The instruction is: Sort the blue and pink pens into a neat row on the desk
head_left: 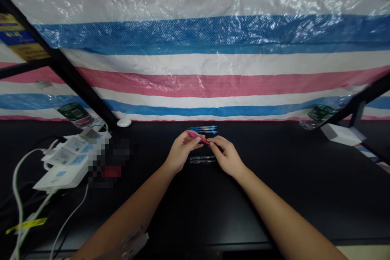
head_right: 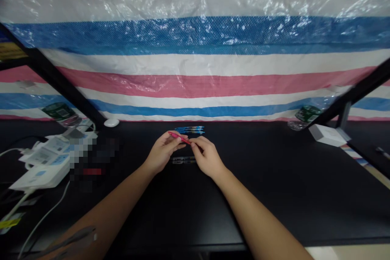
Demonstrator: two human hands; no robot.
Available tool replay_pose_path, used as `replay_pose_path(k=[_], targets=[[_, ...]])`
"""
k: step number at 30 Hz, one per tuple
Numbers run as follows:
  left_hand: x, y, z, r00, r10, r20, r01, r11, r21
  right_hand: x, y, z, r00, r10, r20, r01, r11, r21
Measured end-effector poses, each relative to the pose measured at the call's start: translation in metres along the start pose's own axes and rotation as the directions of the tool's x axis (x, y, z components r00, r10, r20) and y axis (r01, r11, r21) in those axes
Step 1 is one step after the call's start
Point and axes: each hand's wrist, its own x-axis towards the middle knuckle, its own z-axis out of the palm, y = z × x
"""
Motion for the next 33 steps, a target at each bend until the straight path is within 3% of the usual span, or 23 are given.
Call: replay_pose_path(k=[6,11,14,26,33], targets=[[0.0,0.001,0.003,1.0,-0.007,0.003,0.008,0.997,-0.076,0.0,0.003,0.002,0.994,-0.01,-0.109,0.008,1.0,-0.019],[0.006,0.004,-0.003,0.985,0.047,-0.164,-0.074,0.984,-0.161,0.003,0.008,-0.005,0.973,0.01,-0.231,-0.029,0.997,-0.077],[0.009,0.004,-0.007,0.976,0.065,-0.206,-0.106,0.976,-0.191,0.004,0.007,-0.007,0.968,0.01,-0.251,-0.032,0.996,-0.084],[0.0,-0.002,0.004,0.999,0.015,-0.044,-0.018,0.998,-0.064,-0.002,-0.002,0.002,0.986,0.004,-0.166,-0.01,0.999,-0.034],[-0.001,-0.001,0.003,1.0,-0.015,-0.022,0.014,0.999,-0.044,-0.002,-0.003,0.005,0.984,0.133,-0.119,-0.117,0.984,0.133]])
